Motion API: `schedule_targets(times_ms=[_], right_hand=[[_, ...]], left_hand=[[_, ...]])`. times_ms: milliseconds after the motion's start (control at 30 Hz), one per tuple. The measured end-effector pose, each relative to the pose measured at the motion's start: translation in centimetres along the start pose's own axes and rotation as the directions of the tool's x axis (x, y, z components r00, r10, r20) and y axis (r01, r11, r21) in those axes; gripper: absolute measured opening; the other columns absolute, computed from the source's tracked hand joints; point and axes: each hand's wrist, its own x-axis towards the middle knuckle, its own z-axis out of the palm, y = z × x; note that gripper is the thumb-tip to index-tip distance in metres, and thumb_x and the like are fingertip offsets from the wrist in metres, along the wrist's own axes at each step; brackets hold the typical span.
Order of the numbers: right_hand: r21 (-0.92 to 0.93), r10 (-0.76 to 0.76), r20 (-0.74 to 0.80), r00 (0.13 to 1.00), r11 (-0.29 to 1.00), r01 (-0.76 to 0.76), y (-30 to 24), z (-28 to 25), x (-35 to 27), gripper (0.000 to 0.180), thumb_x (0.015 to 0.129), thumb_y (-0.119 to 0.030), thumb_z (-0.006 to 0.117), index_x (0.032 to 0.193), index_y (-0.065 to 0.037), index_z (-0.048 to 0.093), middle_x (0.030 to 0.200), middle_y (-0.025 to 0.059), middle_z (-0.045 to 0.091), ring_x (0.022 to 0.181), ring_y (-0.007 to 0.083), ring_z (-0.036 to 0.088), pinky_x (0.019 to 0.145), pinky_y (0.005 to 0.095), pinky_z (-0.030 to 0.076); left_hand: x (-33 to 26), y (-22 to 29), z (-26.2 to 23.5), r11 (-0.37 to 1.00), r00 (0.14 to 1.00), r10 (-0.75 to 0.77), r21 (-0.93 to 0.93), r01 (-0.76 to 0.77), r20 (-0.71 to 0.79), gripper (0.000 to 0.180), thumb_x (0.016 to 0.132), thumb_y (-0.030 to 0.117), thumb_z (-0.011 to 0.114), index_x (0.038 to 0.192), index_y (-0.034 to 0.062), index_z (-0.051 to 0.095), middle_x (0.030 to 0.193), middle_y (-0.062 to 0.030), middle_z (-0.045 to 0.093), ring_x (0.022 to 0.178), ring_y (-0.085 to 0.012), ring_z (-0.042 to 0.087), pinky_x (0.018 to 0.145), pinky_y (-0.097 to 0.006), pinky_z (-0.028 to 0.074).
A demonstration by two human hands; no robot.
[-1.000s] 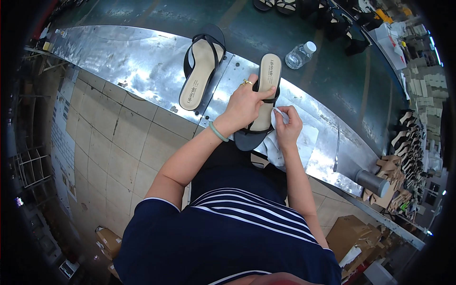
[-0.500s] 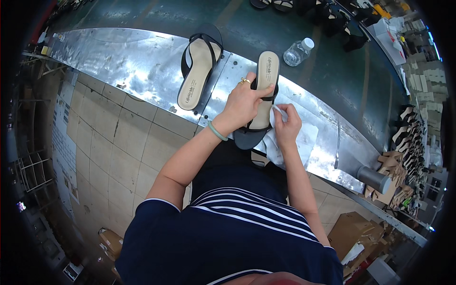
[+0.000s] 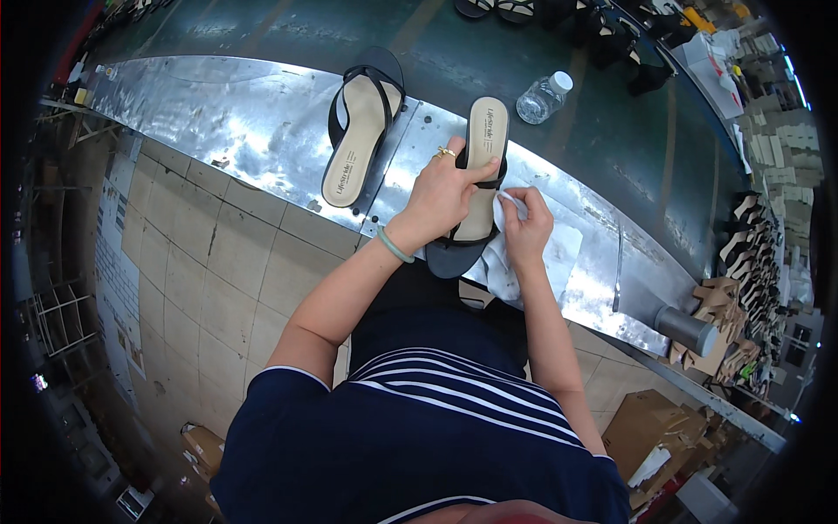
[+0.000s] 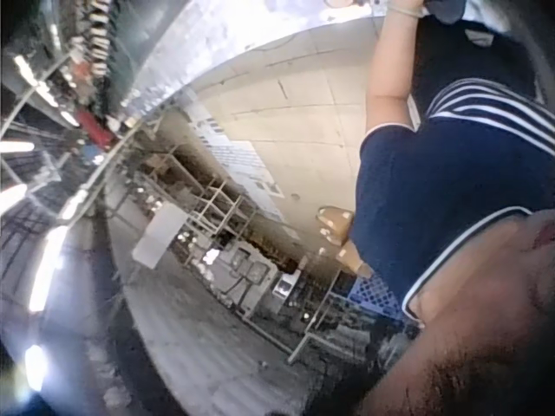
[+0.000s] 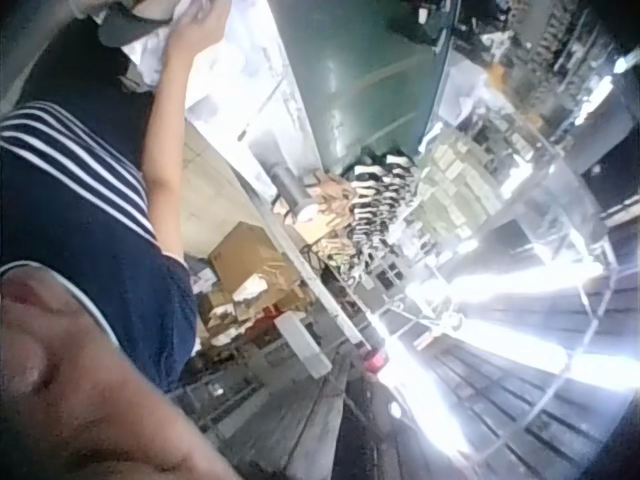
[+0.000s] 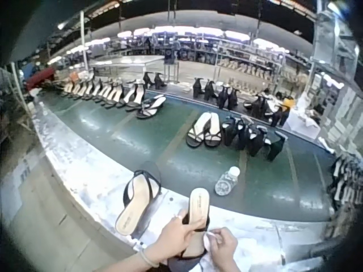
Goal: The person is cleaning shoes using a cloth and a liquid solution.
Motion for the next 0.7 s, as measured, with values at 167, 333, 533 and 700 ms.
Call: schedule_targets(times_ms=[167,333,533,700], right_hand=[[-0.017,0.006,0.021,1.0,1.0,-0.005,0.2,-0.3,-1.0,0.01,0.081,-0.002,0.073,0.085,0.001,0.064,0.081,0.0121,0.068,0.075,0.025,0.067,0.07,0.0314,0.051],[-0.011,0.032,0.014,0.999,0.999,-0.031,0.1,-0.2,-0.3,0.01,0.081,-0.003,0.073,0.085,0.001,0.065,0.081,0.0121,0.067,0.075,0.0247,0.067,0.07,0.0313,0.051],[-0.037,0.019,0.044,0.999,0.999,-0.017,0.4,-0.3,-0.8,0.01,0.081,-0.004,0.073,0.085,0.001,0.065,0.082,0.0117,0.068,0.075,0.0248,0.067,0.071,0.0315,0.051],[0.012,0.023,0.023,0.999,1.0,-0.023,0.2,0.0,0.0,0.011,0.08,-0.003,0.074,0.086,0.001,0.065,0.082,0.0116,0.068,0.076,0.0248,0.067,0.071,0.0311,0.05]], left_hand=[[0.0,0.1,0.0,1.0,1.0,-0.013,-0.023,0.013,0.006,0.057,0.077,-0.002,0.068,0.126,0.0267,0.069,0.119,-0.0184,0.05,0.09,-0.0348,0.062,0.078,-0.041,0.053],[0.1,-0.1,0.1,1.0,1.0,0.007,-0.005,-0.007,-0.019,0.057,0.077,-0.002,0.068,0.126,0.0269,0.069,0.12,-0.0188,0.05,0.09,-0.0346,0.062,0.077,-0.041,0.054],[0.1,0.1,-0.1,1.0,1.0,-0.022,-0.011,0.022,0.013,0.057,0.078,-0.001,0.068,0.127,0.0283,0.069,0.12,-0.018,0.05,0.09,-0.0346,0.062,0.079,-0.041,0.053],[0.0,-0.2,0.1,1.0,1.0,0.01,0.012,-0.01,-0.01,0.058,0.078,-0.001,0.069,0.127,0.0287,0.068,0.12,-0.0176,0.049,0.091,-0.0341,0.063,0.078,-0.04,0.053]])
